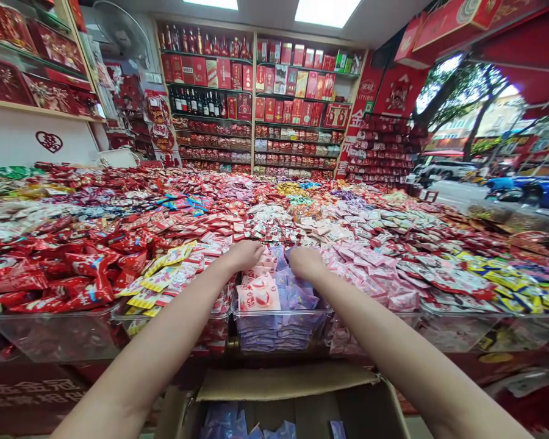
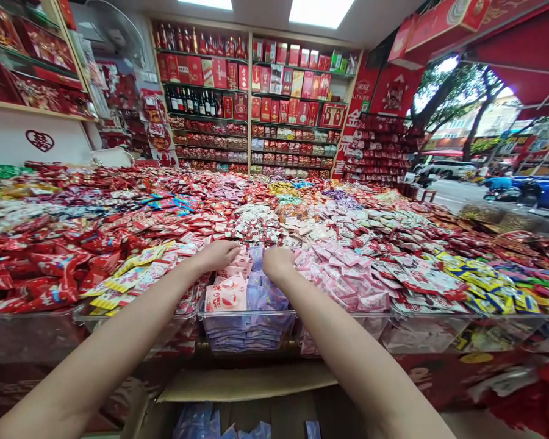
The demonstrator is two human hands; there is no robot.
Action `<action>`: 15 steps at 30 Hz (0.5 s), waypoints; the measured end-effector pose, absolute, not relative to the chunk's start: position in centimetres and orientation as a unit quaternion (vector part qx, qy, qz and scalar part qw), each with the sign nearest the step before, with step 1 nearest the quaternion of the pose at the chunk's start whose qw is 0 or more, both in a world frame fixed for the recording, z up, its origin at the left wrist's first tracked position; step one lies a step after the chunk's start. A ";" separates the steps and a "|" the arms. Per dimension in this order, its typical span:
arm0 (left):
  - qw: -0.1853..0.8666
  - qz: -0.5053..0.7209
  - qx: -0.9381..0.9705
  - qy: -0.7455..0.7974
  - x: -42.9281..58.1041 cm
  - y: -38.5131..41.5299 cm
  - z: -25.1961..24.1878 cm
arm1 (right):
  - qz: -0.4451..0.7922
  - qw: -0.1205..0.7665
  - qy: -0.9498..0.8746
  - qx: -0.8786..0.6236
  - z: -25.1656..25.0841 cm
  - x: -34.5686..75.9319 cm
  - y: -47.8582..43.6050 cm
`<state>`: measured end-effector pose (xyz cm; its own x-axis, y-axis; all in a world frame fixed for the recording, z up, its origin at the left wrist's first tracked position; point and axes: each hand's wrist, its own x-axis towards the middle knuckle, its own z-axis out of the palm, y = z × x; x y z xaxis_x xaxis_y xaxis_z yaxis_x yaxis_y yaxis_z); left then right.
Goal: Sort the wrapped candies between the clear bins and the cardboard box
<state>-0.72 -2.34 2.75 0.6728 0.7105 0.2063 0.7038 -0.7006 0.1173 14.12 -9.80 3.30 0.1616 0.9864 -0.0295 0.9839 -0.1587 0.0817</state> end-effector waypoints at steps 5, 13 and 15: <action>0.022 0.119 0.912 0.391 -0.8 -2.5 2.8 | 0.094 -0.009 0.632 0.769 7.6 15.9 -12.3; 0.029 0.113 0.917 0.382 -0.7 -2.5 2.8 | 0.157 0.034 0.482 0.861 8.0 25.0 -15.9; 0.031 0.113 0.917 0.382 -0.6 -2.5 2.8 | 0.128 0.042 0.486 0.863 6.7 26.4 -16.0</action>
<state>-0.63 -2.53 2.80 0.6832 0.7067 0.1841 0.6928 -0.7069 0.1424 26.38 -15.99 6.69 0.4942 0.8503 0.1810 0.8288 -0.5237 0.1970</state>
